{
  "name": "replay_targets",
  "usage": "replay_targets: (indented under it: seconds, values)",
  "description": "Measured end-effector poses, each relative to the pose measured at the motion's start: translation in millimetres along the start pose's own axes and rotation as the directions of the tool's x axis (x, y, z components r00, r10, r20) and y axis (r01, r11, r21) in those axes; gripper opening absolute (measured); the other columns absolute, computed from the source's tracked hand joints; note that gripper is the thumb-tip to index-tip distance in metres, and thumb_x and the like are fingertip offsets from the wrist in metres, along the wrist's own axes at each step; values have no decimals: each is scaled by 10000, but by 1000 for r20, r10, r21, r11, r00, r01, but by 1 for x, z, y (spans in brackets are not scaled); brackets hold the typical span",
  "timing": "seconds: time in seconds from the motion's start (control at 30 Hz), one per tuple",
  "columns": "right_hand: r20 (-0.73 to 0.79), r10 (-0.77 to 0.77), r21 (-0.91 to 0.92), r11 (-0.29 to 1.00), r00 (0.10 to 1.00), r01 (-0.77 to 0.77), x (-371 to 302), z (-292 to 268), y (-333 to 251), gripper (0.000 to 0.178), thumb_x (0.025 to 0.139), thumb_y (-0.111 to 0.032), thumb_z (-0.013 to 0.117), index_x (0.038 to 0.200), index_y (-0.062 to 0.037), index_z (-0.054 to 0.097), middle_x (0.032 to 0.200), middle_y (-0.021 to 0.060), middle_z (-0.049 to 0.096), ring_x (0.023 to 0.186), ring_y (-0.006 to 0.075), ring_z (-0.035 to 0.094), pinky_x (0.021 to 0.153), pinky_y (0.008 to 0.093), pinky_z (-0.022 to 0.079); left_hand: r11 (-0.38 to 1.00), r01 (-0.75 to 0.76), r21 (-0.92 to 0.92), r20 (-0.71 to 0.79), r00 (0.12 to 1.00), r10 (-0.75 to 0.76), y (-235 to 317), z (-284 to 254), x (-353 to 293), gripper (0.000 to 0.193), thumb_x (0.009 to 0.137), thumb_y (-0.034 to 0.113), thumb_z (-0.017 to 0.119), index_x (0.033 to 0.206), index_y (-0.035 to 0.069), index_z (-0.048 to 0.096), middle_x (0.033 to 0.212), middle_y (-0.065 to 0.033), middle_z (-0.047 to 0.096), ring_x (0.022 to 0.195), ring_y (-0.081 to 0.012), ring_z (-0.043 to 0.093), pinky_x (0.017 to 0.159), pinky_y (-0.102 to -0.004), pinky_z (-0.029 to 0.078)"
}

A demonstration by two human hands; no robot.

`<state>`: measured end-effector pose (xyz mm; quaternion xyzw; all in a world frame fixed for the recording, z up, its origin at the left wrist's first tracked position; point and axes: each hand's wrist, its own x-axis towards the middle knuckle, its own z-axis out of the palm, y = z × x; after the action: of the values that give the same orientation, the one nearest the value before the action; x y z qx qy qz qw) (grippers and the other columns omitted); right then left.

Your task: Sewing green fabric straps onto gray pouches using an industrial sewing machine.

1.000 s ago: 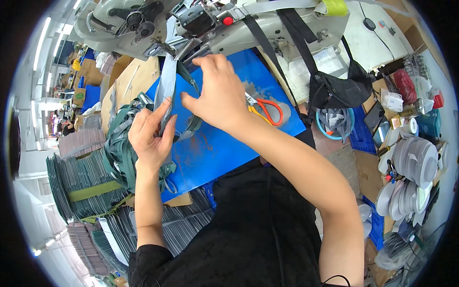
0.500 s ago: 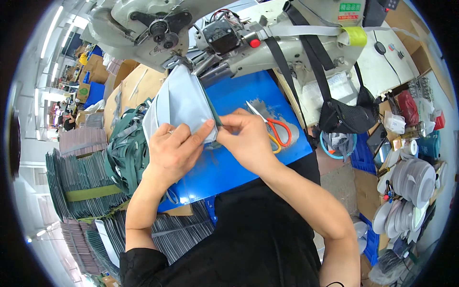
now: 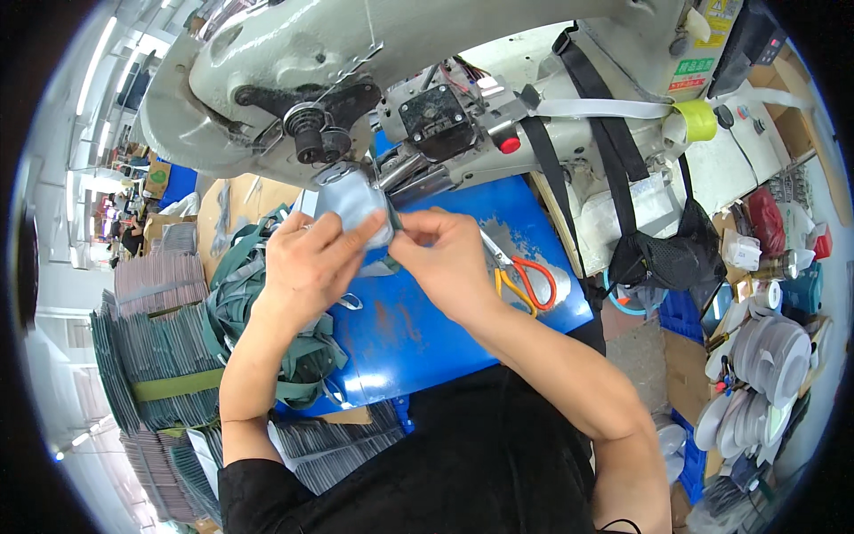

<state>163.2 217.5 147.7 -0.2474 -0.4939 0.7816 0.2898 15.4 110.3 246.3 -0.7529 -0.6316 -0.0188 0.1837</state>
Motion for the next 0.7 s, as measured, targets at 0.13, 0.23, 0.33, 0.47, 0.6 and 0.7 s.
replay_targets:
  seconds: [0.13, 0.23, 0.33, 0.47, 0.6, 0.7]
  values:
    - [-69, 79, 185, 981, 994, -65, 12, 15, -2, 179, 857, -42, 765, 1019, 29, 795, 810, -4, 706, 697, 40, 581, 601, 216, 447, 994, 96, -54, 33, 995, -94, -10, 0, 2, 586, 747, 129, 794, 1322, 207, 708, 827, 2, 502, 658, -188, 532, 679, -344, 429]
    - [-92, 89, 206, 976, 992, -68, 15, 17, -4, 146, 880, -78, 769, 998, 6, 785, 810, -9, 688, 682, 46, 582, 578, 214, 449, 986, 166, 0, -22, 986, -166, -7, -3, -4, 672, 745, 113, 800, 1394, 202, 653, 868, -25, 522, 698, -223, 564, 725, -347, 452]
    - [-109, 87, 177, 982, 990, -67, 15, 17, -5, 149, 869, -63, 768, 990, 24, 779, 800, -2, 684, 676, 46, 576, 573, 218, 434, 964, 263, 36, 54, 963, -264, 1, -5, -13, 693, 778, 109, 785, 1442, 199, 606, 902, -64, 553, 749, -266, 617, 727, -378, 492]
    - [-144, 56, 202, 979, 988, -26, 13, 31, -1, 149, 817, -36, 773, 939, 48, 752, 833, 30, 716, 698, 62, 604, 576, 245, 460, 954, 299, 8, 101, 949, -298, 6, -9, -16, 626, 817, 93, 754, 1421, 205, 635, 828, -61, 542, 653, -260, 628, 585, -391, 520]
    - [-305, -75, 66, 993, 949, 100, 13, 46, 3, 172, 792, -72, 774, 923, 34, 740, 889, 75, 726, 783, 124, 654, 672, 293, 516, 987, 160, -10, 98, 983, -158, -2, -22, -11, 579, 820, 71, 740, 1377, 219, 680, 789, -50, 517, 588, -238, 612, 530, -372, 524]
    - [-240, -9, -76, 997, 971, -9, 15, 28, -1, 202, 789, -86, 779, 961, 18, 757, 853, 74, 721, 708, 132, 643, 638, 302, 513, 999, 28, 16, 167, 986, -31, -14, -34, -4, 575, 817, 59, 734, 1367, 221, 687, 786, -49, 514, 588, -233, 613, 537, -375, 537]
